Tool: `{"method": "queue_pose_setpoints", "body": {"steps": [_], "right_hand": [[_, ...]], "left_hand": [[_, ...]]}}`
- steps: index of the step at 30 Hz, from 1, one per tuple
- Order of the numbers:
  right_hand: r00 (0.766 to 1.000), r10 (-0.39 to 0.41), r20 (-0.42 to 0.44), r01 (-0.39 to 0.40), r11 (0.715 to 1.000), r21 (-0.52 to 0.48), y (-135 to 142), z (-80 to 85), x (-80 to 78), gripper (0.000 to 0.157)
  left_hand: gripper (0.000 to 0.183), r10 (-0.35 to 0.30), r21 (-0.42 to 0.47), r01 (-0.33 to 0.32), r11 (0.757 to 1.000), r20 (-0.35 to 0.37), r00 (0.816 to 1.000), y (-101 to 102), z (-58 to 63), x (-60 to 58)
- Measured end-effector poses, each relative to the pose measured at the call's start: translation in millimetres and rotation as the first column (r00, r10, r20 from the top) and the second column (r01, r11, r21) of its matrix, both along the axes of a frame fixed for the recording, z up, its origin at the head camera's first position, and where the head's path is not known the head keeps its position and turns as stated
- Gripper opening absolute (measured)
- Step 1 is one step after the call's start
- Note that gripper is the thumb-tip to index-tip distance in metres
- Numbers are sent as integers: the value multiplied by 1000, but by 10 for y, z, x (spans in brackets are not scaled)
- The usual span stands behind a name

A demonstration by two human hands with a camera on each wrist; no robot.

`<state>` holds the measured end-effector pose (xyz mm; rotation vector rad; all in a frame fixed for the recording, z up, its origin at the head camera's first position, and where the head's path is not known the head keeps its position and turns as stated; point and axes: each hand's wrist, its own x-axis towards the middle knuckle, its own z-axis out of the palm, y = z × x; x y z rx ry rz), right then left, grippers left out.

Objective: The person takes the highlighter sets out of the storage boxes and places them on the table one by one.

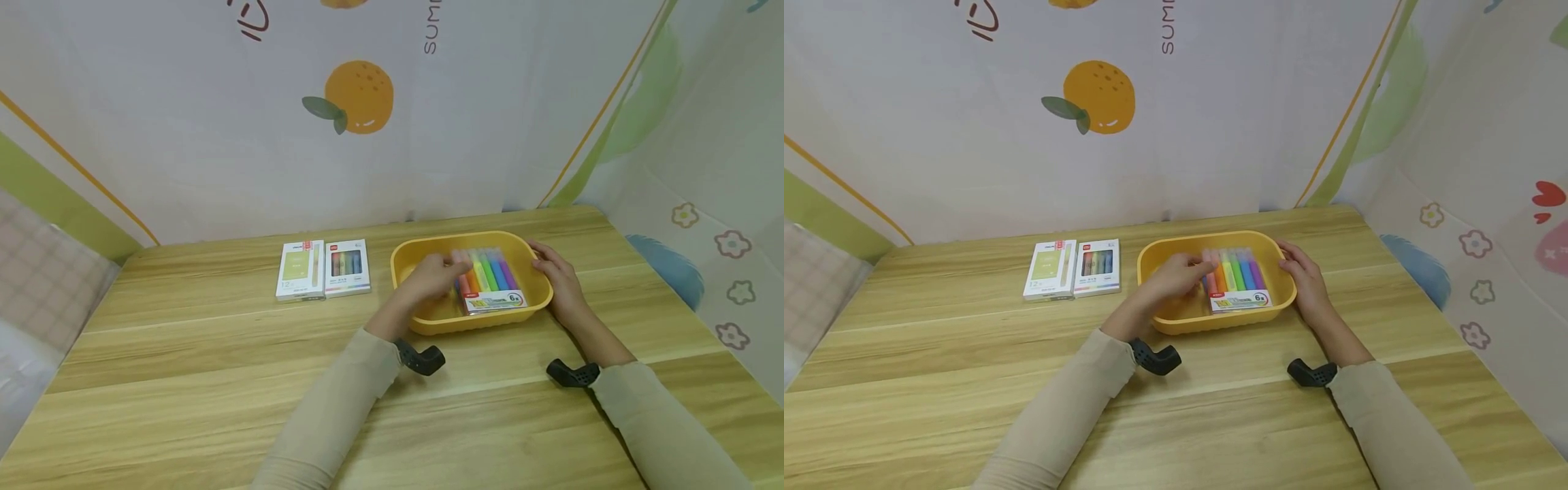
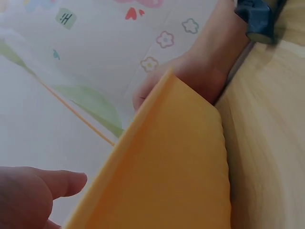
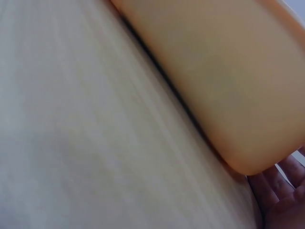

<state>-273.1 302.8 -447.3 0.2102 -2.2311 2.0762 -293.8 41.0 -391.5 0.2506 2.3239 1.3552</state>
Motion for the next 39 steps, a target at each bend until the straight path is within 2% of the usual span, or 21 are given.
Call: {"method": "queue_pose_setpoints", "body": {"steps": [6,15,20,28,33,36,39], "right_hand": [[1000,-6,3,6,1000,-7,1,-3,4,48],[1000,-20,13,20,1000,-11,-17,-8,12,47],[1000,-24,7,24,1000,-18,-24,6,10,47],[1000,-21,7,21,1000,-18,-28,30,10,47],[1000,-12,9,12,1000,-23,-23,29,6,47],[1000,-6,13,6,999,-37,-21,24,2,47],[1000,-6,11,6,999,-44,-17,19,-3,47]], "left_hand": [[56,-4,22,3,1000,48,999,18,28,-15],[51,10,32,-11,999,51,999,42,39,-15],[53,30,85,-35,996,62,998,62,47,-19],[66,51,237,-93,967,178,983,75,78,-20],[59,25,335,-113,935,258,966,60,96,-33],[54,-3,357,-99,929,274,962,51,105,-38],[55,-13,351,-85,933,270,963,53,111,-39]]}}
